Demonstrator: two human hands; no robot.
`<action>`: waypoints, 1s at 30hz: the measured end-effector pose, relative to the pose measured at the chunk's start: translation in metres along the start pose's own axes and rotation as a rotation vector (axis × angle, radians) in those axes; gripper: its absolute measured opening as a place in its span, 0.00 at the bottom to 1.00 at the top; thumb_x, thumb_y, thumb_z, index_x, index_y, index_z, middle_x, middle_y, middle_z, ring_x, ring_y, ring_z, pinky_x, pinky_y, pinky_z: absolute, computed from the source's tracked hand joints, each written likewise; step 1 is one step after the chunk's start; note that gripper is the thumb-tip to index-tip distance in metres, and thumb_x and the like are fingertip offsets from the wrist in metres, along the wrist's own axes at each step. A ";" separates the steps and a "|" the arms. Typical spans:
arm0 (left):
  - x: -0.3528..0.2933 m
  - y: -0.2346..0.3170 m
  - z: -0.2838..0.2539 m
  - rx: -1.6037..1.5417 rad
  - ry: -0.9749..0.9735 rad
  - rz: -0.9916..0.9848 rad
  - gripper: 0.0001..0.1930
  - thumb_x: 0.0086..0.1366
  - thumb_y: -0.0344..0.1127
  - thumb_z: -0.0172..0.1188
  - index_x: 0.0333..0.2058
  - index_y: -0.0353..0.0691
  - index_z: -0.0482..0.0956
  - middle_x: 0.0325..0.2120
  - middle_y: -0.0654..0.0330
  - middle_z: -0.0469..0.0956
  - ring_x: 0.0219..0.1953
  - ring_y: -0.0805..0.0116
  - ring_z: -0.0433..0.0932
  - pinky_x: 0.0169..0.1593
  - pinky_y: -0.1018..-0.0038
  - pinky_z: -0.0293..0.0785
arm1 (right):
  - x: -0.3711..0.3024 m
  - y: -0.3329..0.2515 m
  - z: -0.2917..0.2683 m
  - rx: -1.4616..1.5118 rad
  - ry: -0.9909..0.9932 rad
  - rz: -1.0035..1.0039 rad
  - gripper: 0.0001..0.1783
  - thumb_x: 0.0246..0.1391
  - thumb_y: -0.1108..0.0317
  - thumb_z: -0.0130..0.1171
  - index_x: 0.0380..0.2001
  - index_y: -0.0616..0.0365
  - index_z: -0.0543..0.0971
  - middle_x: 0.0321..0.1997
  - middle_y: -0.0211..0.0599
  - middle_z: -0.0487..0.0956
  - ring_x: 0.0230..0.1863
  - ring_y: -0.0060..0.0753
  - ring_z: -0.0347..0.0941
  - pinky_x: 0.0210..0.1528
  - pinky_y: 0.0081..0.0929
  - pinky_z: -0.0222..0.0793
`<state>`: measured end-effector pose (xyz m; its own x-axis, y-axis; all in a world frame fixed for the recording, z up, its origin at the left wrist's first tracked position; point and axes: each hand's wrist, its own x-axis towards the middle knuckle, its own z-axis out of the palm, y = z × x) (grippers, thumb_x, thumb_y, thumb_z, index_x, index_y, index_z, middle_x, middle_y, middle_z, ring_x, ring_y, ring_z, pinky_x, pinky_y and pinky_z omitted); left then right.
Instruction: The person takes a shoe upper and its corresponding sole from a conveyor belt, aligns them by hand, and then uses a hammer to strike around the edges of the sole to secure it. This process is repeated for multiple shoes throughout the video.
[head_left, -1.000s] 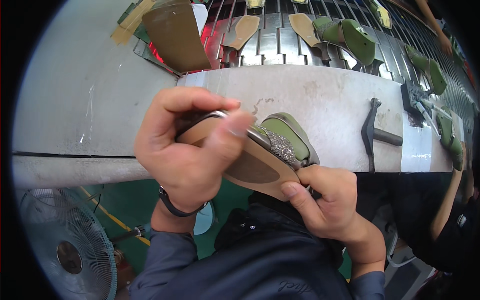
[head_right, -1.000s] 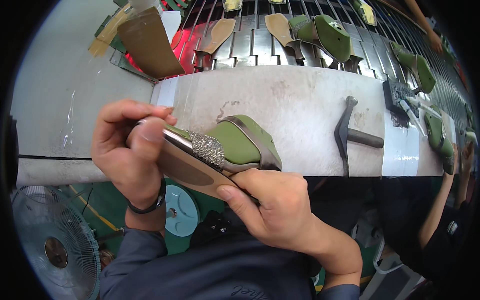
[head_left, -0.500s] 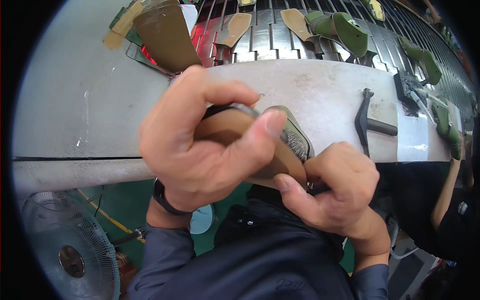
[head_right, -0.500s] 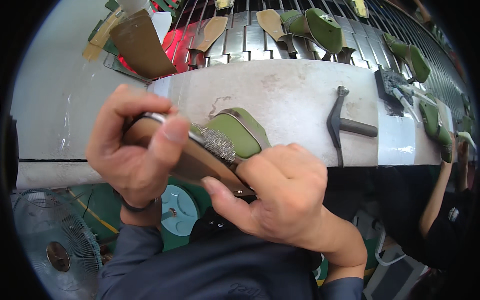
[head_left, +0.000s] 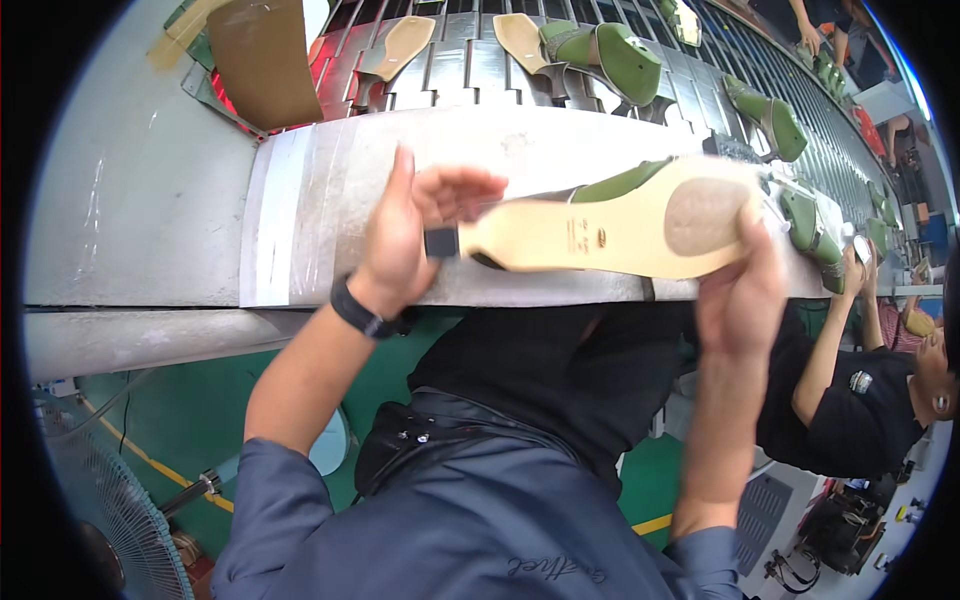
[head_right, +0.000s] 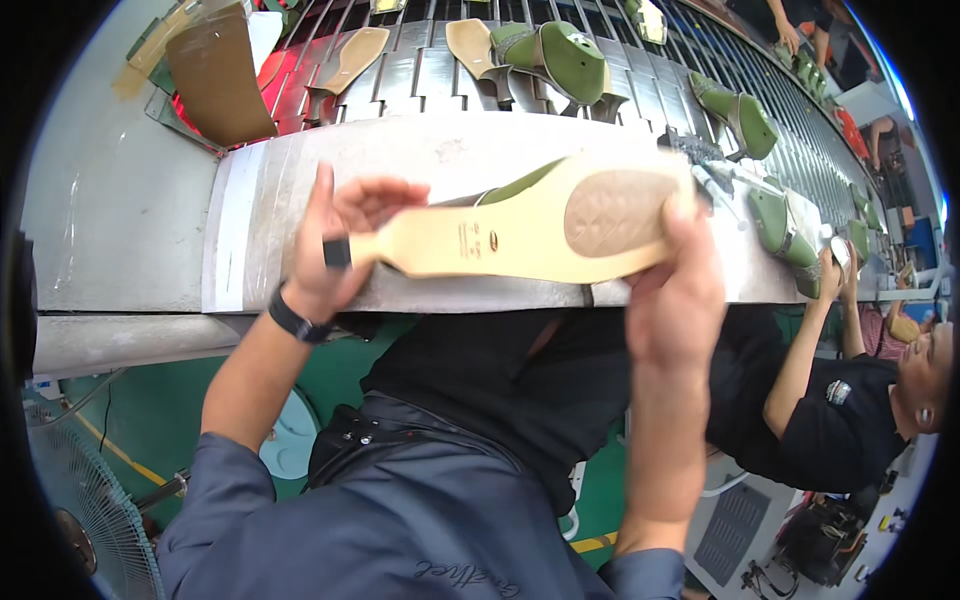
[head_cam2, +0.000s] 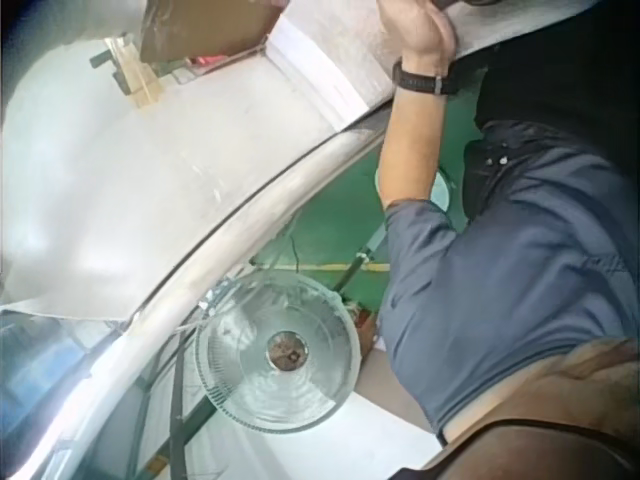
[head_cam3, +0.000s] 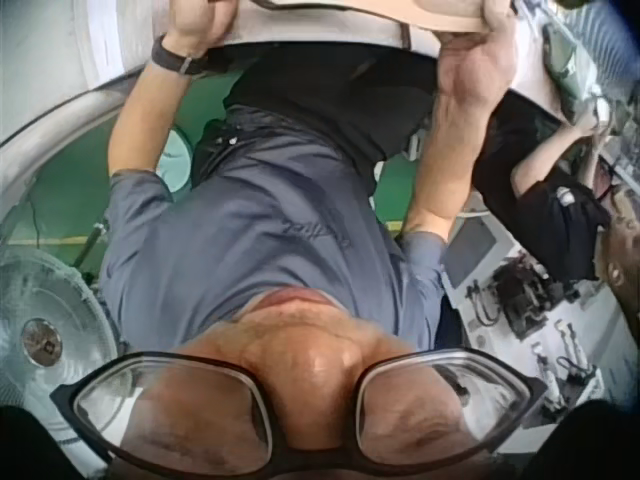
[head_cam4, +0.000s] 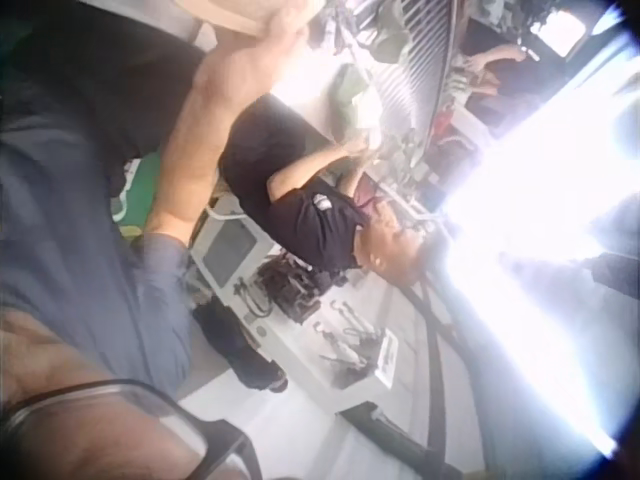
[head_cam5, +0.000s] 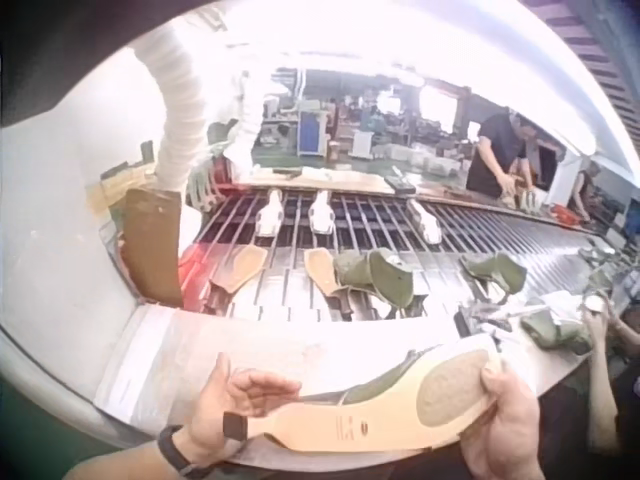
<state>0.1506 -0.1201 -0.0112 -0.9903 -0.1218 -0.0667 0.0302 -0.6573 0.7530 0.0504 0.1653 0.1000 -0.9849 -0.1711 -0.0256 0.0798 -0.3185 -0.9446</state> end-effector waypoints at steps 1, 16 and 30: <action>-0.010 -0.018 0.002 -0.009 0.168 0.110 0.40 0.80 0.63 0.29 0.53 0.29 0.77 0.52 0.42 0.82 0.59 0.55 0.78 0.66 0.61 0.68 | -0.008 0.025 -0.023 0.106 -0.076 0.137 0.25 0.74 0.60 0.45 0.63 0.68 0.71 0.62 0.51 0.79 0.62 0.43 0.79 0.63 0.40 0.76; 0.021 0.035 0.024 0.788 -0.116 0.575 0.41 0.80 0.65 0.33 0.38 0.31 0.84 0.35 0.57 0.82 0.40 0.68 0.79 0.49 0.72 0.72 | -0.023 0.021 0.095 -0.891 -0.615 -0.544 0.34 0.45 0.73 0.77 0.58 0.59 0.79 0.32 0.38 0.81 0.27 0.33 0.75 0.29 0.28 0.71; 0.011 0.041 0.012 0.838 -0.094 0.508 0.58 0.66 0.82 0.15 0.41 0.33 0.83 0.39 0.56 0.79 0.41 0.67 0.77 0.49 0.72 0.72 | -0.015 0.050 0.117 -0.910 -0.697 -1.092 0.18 0.46 0.76 0.79 0.41 0.64 0.84 0.27 0.41 0.82 0.24 0.35 0.79 0.26 0.28 0.74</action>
<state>0.1389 -0.1396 0.0268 -0.8940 -0.1606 0.4183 0.3851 0.2017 0.9006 0.0874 0.0425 0.0915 -0.2224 -0.7016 0.6770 -0.9581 0.0286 -0.2851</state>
